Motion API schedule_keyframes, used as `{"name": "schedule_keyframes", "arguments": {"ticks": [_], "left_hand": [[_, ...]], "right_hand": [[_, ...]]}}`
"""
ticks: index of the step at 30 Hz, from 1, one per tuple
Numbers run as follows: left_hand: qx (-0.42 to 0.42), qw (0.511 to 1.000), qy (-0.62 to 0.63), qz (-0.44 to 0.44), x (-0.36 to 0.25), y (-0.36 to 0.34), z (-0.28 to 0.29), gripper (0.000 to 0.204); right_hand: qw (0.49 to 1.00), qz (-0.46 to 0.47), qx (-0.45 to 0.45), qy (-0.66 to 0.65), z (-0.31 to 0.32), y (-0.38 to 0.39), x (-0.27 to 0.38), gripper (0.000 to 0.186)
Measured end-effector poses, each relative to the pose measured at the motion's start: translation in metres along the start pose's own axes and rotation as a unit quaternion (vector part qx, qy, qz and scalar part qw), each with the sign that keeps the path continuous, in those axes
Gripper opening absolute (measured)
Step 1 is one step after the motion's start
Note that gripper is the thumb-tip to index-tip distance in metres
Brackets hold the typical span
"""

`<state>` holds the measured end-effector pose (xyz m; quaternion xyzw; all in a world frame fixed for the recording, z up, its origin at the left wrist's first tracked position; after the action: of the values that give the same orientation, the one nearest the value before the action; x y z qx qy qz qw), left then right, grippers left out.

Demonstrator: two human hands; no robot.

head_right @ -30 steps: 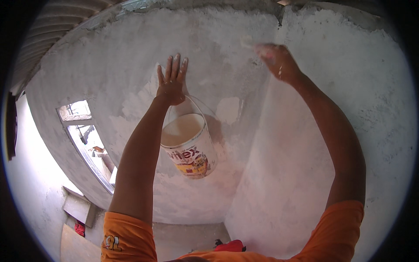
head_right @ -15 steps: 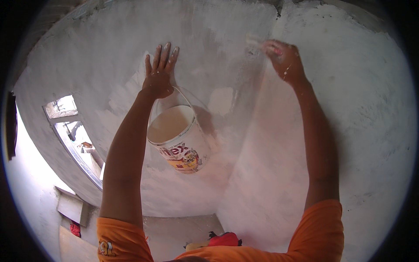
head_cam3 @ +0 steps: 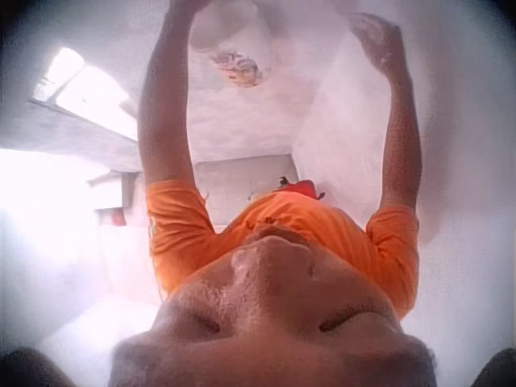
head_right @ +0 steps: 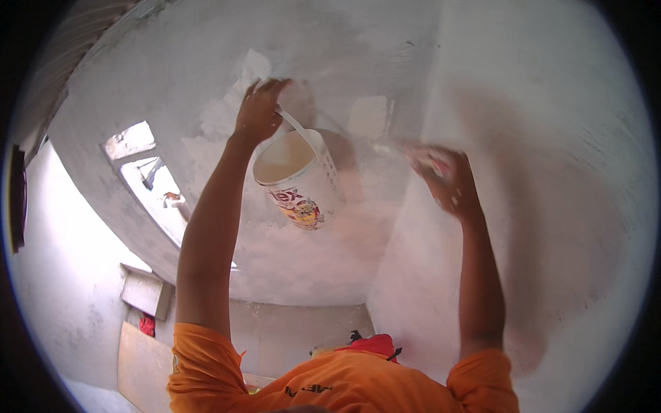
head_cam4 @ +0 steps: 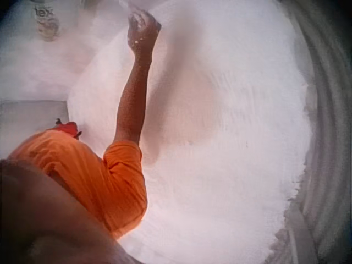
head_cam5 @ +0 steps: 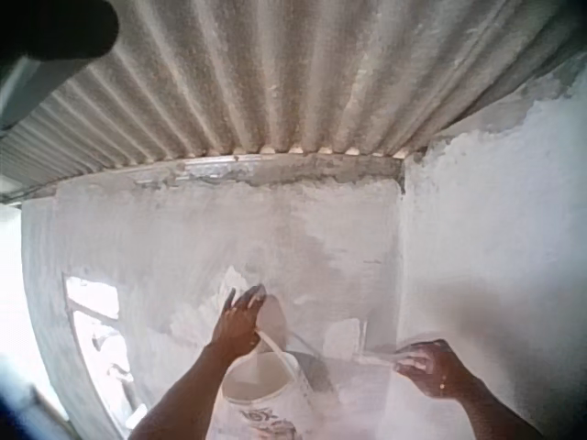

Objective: The person applies white plaster to a concrete wall using a brush, dipping the brush into a bucket of plaster and smoothing it onto the surface.

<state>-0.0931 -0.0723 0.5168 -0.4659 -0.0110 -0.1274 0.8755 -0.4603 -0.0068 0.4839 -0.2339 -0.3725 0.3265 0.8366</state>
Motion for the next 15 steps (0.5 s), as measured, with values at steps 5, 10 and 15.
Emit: {"name": "schedule_keyframes", "arguments": {"ticks": [5,10,15], "left_hand": [[0.148,0.977,0.125,0.095,-0.049,0.085,0.021,0.034],[0.222,0.965,0.101,0.094,-0.063,0.176,0.015,0.042],[0.283,0.929,0.178,0.161,-0.097,0.255,0.023,0.044]], "right_hand": [[0.844,-0.151,-0.032,-0.514,-0.079,0.121,-0.051,0.020],[0.716,-0.294,0.011,-0.633,-0.152,0.159,-0.052,0.017],[0.747,-0.318,0.100,-0.575,-0.179,0.178,-0.028,0.020]]}}
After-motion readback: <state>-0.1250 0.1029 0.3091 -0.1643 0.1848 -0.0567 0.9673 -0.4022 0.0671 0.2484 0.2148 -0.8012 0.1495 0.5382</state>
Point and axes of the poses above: each hand's wrist, its own y-axis away from the middle knuckle, its own z-axis out of the back of the hand, x = y × z, the point moved 4 cm from there along -y, towards the middle knuckle
